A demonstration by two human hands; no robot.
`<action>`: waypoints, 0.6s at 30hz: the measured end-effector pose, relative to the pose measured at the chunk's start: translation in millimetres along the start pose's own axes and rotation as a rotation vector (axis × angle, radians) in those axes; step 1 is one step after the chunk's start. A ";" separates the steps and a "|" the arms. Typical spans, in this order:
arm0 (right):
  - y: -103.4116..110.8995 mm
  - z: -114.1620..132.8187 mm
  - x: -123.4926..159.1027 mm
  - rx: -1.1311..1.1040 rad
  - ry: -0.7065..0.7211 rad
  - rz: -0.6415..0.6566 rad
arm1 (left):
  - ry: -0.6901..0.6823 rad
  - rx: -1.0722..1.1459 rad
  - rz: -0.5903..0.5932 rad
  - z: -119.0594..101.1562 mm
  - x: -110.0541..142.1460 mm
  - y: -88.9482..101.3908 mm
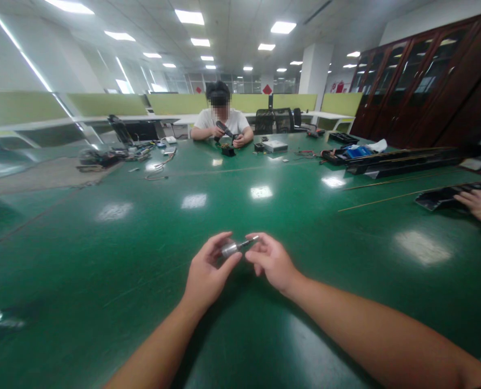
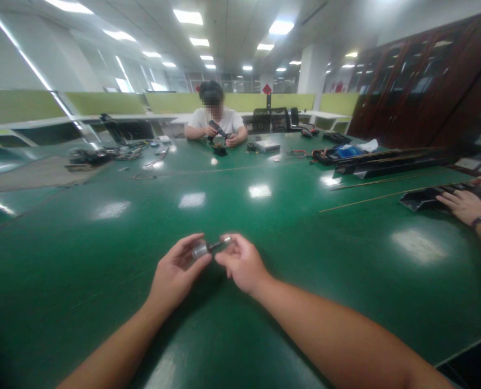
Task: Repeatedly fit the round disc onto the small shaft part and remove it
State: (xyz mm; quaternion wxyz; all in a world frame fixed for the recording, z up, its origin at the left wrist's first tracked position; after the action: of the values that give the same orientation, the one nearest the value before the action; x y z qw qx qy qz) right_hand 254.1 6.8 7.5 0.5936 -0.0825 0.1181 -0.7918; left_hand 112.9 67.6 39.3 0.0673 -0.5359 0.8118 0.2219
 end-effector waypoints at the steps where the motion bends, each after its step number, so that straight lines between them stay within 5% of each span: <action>1: 1.0 -0.9 -0.6 -0.010 -0.007 -0.010 | -0.002 0.006 -0.001 0.2 0.4 -0.8; 18: 3.0 1.8 -0.6 0.034 0.009 -0.030 | -0.124 -0.073 0.087 -15.1 1.5 -10.8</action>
State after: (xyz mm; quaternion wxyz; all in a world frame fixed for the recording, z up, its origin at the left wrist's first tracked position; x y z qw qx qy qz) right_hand 257.5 6.4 8.4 0.5825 -0.0707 0.1058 -0.8028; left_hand 123.9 56.2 49.1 0.0880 -0.4875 0.8200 0.2868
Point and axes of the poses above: each hand's wrist, its own x-axis away from the middle knuckle, its own y-axis out of the back of the hand, z = x × y, the point moved 9 cm from there along -x, towards the middle knuckle, and after that the axes turned 2 degrees about -z, right-handed, at the moved point
